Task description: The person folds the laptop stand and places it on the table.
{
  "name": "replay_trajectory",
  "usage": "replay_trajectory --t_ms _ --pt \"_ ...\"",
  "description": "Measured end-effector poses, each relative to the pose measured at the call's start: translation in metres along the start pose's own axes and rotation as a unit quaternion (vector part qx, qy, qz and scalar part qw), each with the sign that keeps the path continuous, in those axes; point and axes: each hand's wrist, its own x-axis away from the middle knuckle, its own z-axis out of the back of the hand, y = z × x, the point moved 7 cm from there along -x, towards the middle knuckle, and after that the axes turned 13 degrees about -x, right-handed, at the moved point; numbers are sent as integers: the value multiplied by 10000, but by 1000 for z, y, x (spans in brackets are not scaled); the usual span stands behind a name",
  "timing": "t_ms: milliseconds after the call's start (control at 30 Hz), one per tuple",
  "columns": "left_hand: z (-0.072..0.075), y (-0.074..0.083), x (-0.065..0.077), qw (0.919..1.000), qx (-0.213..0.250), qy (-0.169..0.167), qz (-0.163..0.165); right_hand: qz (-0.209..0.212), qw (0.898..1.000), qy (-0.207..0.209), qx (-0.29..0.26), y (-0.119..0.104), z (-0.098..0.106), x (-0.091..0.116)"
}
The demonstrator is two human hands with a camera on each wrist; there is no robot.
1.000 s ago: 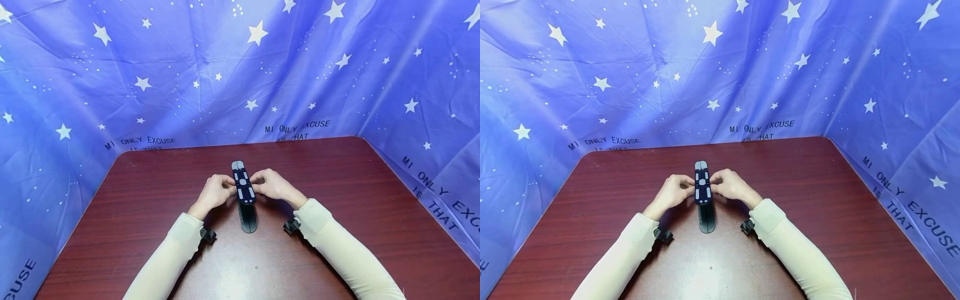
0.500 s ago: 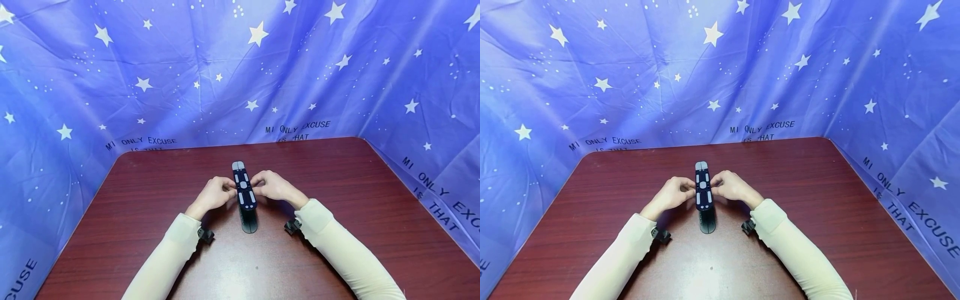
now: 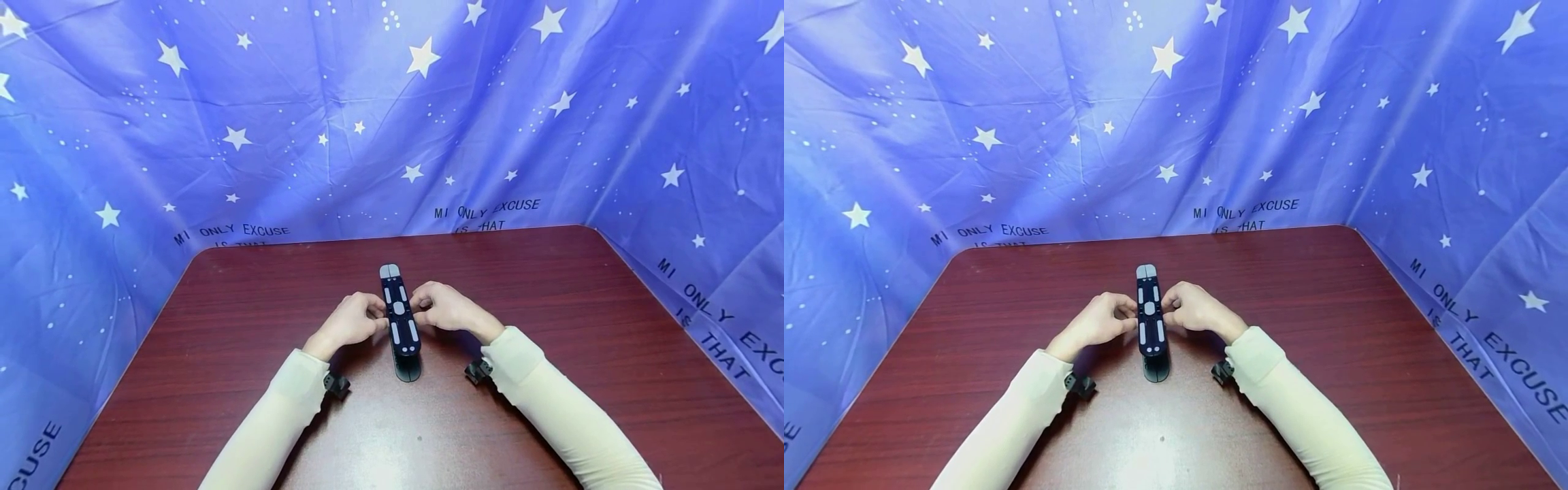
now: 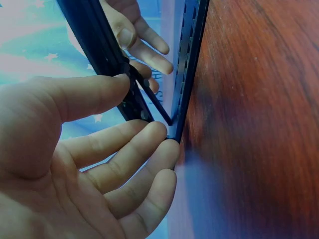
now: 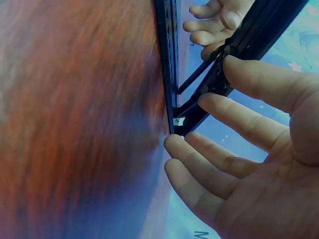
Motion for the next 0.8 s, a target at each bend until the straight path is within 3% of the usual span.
replay_trajectory --t_ms 233,467,800 --pt "-3 1 2 9997 -214 -120 55 231 9992 -87 318 -1 -2 1" --pt "-7 1 3 9988 -369 -329 -13 101 9983 -66 573 3 -6 1" --pt "-10 0 3 9965 -710 -375 224 -19 9928 -177 1181 2 -12 2"
